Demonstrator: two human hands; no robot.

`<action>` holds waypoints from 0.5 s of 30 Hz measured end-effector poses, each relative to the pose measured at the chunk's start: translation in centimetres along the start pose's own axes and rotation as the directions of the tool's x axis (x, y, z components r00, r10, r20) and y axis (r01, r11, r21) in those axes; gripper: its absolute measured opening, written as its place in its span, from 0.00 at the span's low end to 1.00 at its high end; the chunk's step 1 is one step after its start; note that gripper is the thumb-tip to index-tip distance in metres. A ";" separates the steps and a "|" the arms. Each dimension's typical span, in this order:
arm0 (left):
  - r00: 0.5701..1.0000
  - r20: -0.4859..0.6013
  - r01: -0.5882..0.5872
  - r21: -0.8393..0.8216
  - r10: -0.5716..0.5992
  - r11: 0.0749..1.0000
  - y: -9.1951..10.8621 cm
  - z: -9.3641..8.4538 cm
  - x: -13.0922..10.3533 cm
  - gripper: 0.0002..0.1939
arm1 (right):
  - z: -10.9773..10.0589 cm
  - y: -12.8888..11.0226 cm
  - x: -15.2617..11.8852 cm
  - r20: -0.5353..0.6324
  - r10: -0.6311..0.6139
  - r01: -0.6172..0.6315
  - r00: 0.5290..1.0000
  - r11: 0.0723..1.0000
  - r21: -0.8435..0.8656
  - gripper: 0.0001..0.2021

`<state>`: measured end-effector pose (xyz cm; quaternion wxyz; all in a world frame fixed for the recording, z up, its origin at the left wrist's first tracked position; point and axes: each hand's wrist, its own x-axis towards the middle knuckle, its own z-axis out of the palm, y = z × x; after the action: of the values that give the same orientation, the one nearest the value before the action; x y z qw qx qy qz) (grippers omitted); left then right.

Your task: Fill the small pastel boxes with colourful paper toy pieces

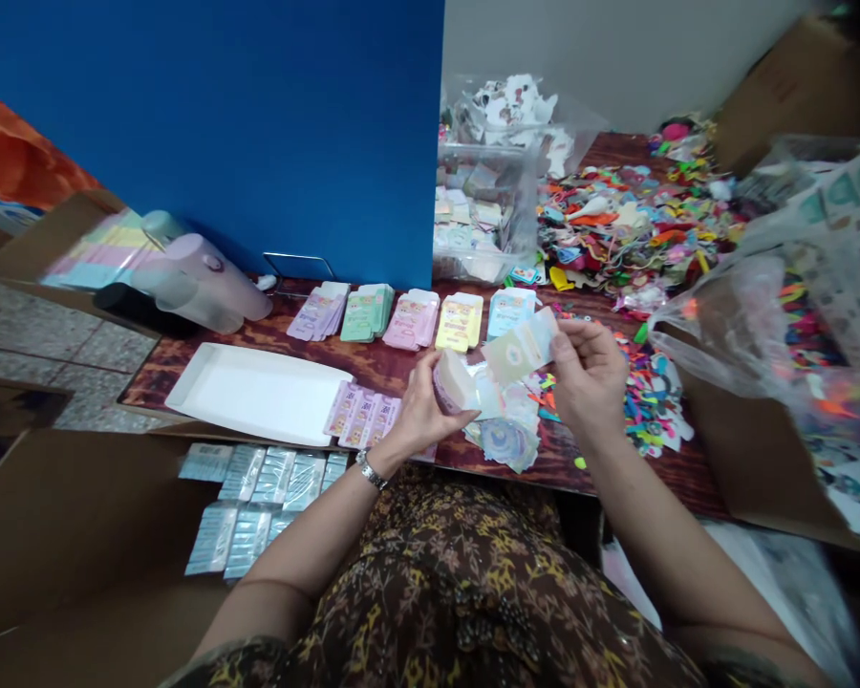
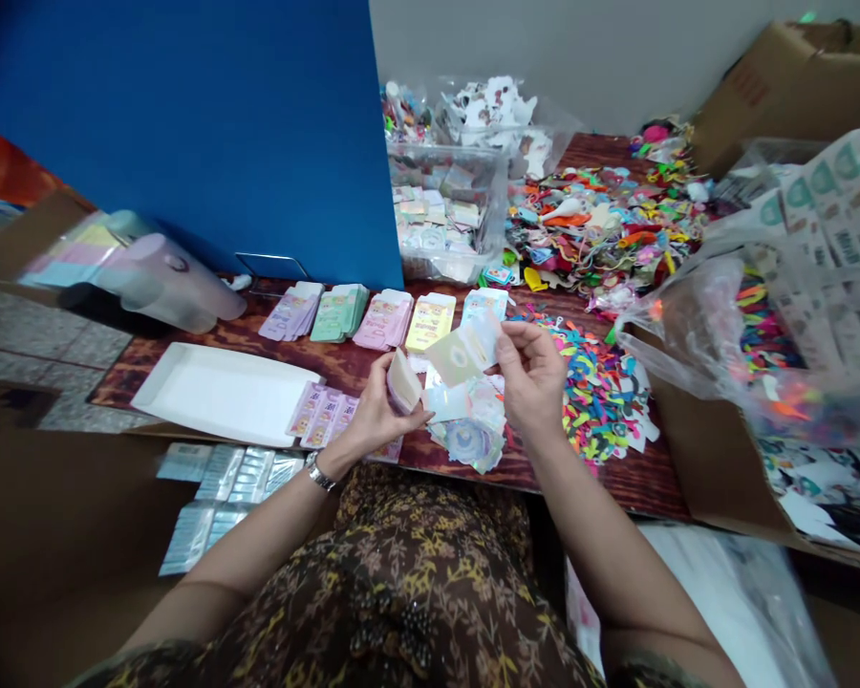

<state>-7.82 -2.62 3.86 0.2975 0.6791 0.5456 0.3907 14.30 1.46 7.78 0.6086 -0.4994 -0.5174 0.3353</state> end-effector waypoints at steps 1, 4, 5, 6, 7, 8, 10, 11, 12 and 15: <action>0.999 -0.042 -0.005 0.050 0.007 0.999 0.0 0.4 0.0 0.45 | 0.4 -0.6 -0.4 -0.016 -0.033 0.033 0.999 0.999 -0.011 0.11; 0.987 -0.154 -0.007 0.172 0.034 0.985 0.0 1.4 -0.1 0.38 | 1.6 -1.3 -1.4 -0.036 -0.134 0.130 0.990 0.987 -0.090 0.09; 0.985 -0.167 -0.014 0.196 0.047 0.980 0.0 1.7 -0.2 0.37 | 1.7 -1.3 -1.6 -0.033 -0.167 0.161 0.985 0.978 -0.129 0.08; 0.984 -0.171 -0.021 0.213 0.058 0.977 0.1 1.8 -0.2 0.37 | 1.8 -1.2 -1.8 -0.021 -0.203 0.196 0.979 0.964 -0.177 0.08; 0.983 -0.169 -0.027 0.226 0.067 0.974 0.1 1.9 -0.3 0.37 | 1.8 -1.0 -1.9 -0.003 -0.244 0.237 0.970 0.944 -0.229 0.07; 0.984 -0.166 -0.029 0.233 0.069 0.972 0.0 1.9 -0.3 0.37 | 1.8 -0.9 -2.0 0.021 -0.287 0.281 0.958 0.918 -0.281 0.07; 0.986 -0.159 -0.010 0.241 0.049 0.971 0.0 1.9 -0.4 0.39 | 1.5 -0.8 -2.0 0.068 -0.364 0.363 0.929 0.860 -0.358 0.06; 0.987 -0.154 0.003 0.244 0.036 0.970 0.0 1.8 -0.4 0.40 | 1.4 -0.8 -2.0 0.083 -0.391 0.392 0.917 0.838 -0.379 0.06; 0.989 -0.147 0.009 0.247 0.028 0.969 0.0 1.8 -0.3 0.40 | 1.3 -0.9 -2.0 0.094 -0.405 0.407 0.910 0.824 -0.394 0.06; 0.991 -0.116 -0.030 0.246 0.061 0.969 0.1 1.8 -0.2 0.39 | 1.5 -1.2 -2.3 0.178 -0.366 0.407 0.913 0.808 -0.427 0.08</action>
<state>-6.22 -2.79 2.96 0.1685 0.6975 0.5910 0.3684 12.16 -0.65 8.18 0.5069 -0.4969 -0.6979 0.0953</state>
